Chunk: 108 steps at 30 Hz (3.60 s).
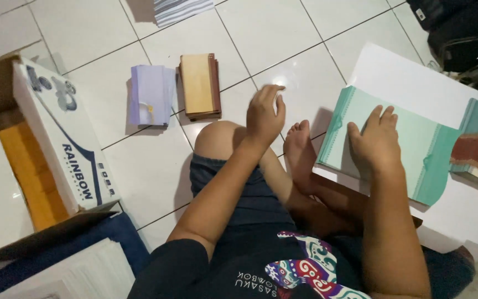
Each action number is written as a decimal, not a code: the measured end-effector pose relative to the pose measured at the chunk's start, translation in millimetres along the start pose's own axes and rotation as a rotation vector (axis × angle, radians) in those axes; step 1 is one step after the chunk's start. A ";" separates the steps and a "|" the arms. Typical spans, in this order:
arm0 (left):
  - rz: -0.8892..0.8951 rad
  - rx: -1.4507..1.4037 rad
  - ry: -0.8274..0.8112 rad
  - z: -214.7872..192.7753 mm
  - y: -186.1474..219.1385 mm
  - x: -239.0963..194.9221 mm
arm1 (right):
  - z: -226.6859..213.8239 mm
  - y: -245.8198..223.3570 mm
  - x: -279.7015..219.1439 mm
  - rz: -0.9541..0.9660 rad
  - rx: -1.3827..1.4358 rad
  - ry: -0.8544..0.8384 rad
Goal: Manually folding printed cards and pressing the creases to prepare them for finishing.
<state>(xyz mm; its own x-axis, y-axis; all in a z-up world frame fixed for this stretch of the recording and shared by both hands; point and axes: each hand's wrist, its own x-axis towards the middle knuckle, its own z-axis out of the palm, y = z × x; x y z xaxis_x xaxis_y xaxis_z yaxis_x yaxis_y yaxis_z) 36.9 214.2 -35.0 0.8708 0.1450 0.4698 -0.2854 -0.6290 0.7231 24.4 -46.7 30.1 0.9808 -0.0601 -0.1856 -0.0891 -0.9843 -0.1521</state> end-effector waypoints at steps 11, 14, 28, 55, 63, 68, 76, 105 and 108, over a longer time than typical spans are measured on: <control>0.442 0.344 -0.361 92.1 124.9 -66.8 | -25.4 37.3 -32.7 -0.007 0.194 0.025; 0.387 0.467 -0.487 91.7 147.2 -54.9 | -19.2 91.7 -46.8 0.035 0.294 0.089; 0.378 0.037 -0.314 147.6 179.9 -20.6 | -22.2 227.1 -24.8 0.367 0.158 0.466; 0.390 0.006 -0.288 140.6 173.6 -17.1 | -3.3 236.1 0.9 0.295 -0.038 0.441; 0.199 -0.280 -1.273 21.9 202.8 -32.7 | -12.7 237.3 -12.8 0.302 -0.013 0.625; 0.088 -0.432 -1.781 -22.3 175.4 -84.5 | -9.1 261.4 -29.3 0.327 0.330 0.677; 0.329 -0.289 -1.237 -32.8 194.7 -67.1 | -51.0 248.3 -88.8 0.225 0.404 1.218; 0.072 -0.250 -0.331 16.8 137.7 -43.0 | -3.4 146.7 -102.0 0.258 1.208 0.310; 0.038 -0.620 -0.281 17.0 138.7 -44.9 | -1.3 150.0 -105.2 0.127 1.218 0.352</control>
<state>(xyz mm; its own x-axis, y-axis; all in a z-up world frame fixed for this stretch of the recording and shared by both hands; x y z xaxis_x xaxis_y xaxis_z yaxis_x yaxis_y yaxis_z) -35.0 107.5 35.6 0.9024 -0.1255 0.4121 -0.4219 -0.0636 0.9044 -92.0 -188.3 28.2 0.9299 -0.3668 -0.0267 -0.1036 -0.1916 -0.9760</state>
